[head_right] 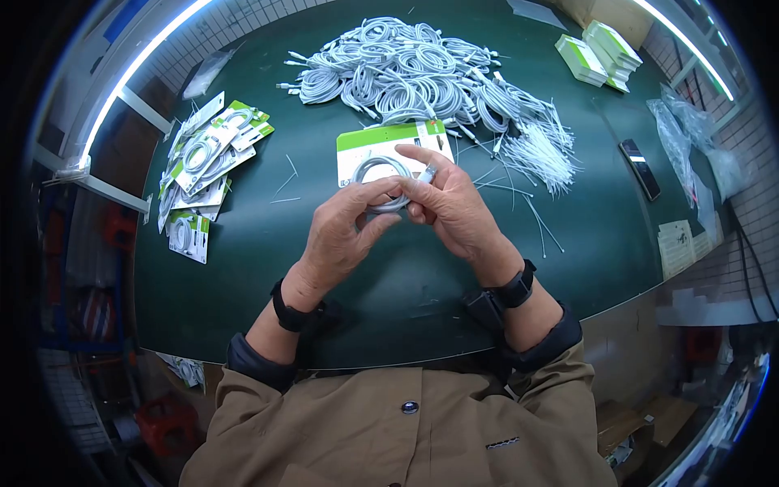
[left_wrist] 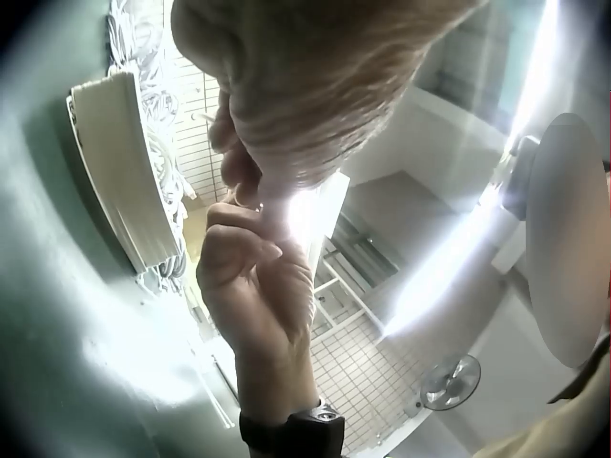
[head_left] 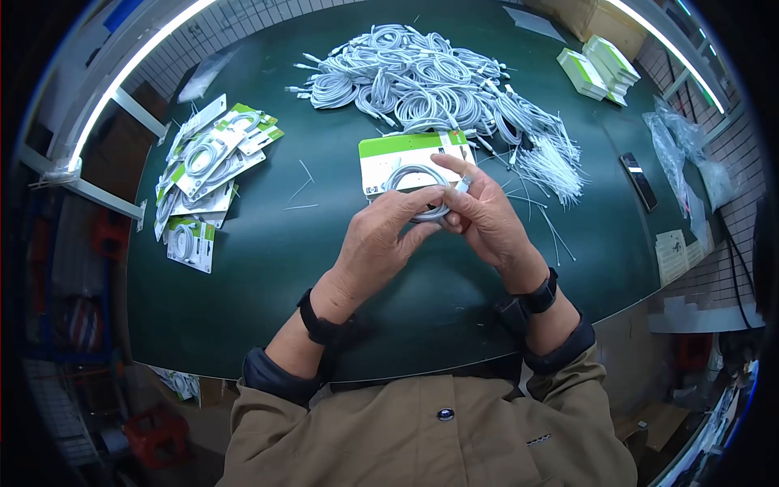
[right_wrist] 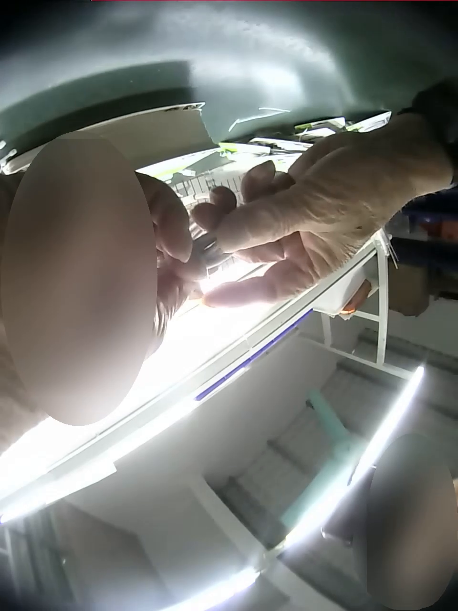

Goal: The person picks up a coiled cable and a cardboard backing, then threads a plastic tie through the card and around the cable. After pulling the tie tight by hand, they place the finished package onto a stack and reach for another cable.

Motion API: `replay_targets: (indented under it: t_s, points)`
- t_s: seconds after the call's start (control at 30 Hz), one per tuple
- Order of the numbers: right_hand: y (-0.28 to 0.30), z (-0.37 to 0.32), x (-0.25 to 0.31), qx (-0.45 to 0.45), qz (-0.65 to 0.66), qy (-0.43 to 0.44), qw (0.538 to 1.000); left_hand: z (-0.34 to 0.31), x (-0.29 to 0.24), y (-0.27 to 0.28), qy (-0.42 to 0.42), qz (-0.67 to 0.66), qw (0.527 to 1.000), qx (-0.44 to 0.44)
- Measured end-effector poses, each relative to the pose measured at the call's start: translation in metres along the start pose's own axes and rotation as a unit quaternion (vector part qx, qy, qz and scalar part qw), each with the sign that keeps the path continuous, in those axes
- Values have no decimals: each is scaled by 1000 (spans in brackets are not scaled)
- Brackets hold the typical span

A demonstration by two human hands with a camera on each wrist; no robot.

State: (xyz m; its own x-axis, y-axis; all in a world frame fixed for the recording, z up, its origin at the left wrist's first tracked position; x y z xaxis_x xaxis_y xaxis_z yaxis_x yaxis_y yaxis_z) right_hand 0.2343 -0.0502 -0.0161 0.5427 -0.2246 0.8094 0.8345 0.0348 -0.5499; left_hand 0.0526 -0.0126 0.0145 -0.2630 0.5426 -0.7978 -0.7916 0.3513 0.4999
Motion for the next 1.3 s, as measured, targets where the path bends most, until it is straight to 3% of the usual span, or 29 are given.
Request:
replay_targets:
  t_s: [0.23, 0.47, 0.53, 0.63, 0.73, 1.13, 1.3]
  points:
    - [-7, -3, -1, -6, -2, 2, 1000, 1, 10, 7, -89, -21, 994, -53]
    - [-9, -2, 8, 75, -182, 61, 979, 0, 9, 14, -94, -34, 994, -42]
    - [-11, -4, 9, 119, -226, 103, 961, 1, 7, 18, -101, -22, 994, -39]
    - [-7, -2, 24, 158, -439, 159, 870, 1, 8, 23, -97, -5, 995, -38]
    - [-14, -1, 29, 151, -470, 250, 833, 2, 7, 26, -121, 2, 993, 3]
    - [-15, -2, 23, 215, -372, 125, 894, -1, -1, 22, -113, 29, 991, 64]
    - [-11, -2, 22, 229, -420, 114, 870, -1, -2, 20, -108, 25, 991, 70]
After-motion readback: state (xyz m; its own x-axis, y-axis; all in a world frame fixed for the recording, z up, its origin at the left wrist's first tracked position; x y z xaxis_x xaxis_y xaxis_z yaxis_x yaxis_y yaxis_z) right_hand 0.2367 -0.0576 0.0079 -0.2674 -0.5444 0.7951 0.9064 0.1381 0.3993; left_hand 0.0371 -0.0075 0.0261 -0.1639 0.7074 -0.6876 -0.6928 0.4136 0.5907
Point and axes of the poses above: each hand's wrist, its own z-axis towards the middle knuckle, its own y-axis out of the back of the hand, x = y × z, the point moved 3 cm from there along z, towards the middle knuckle, and after that the axes turned 15 degrees about y, right-handed, at the moved point
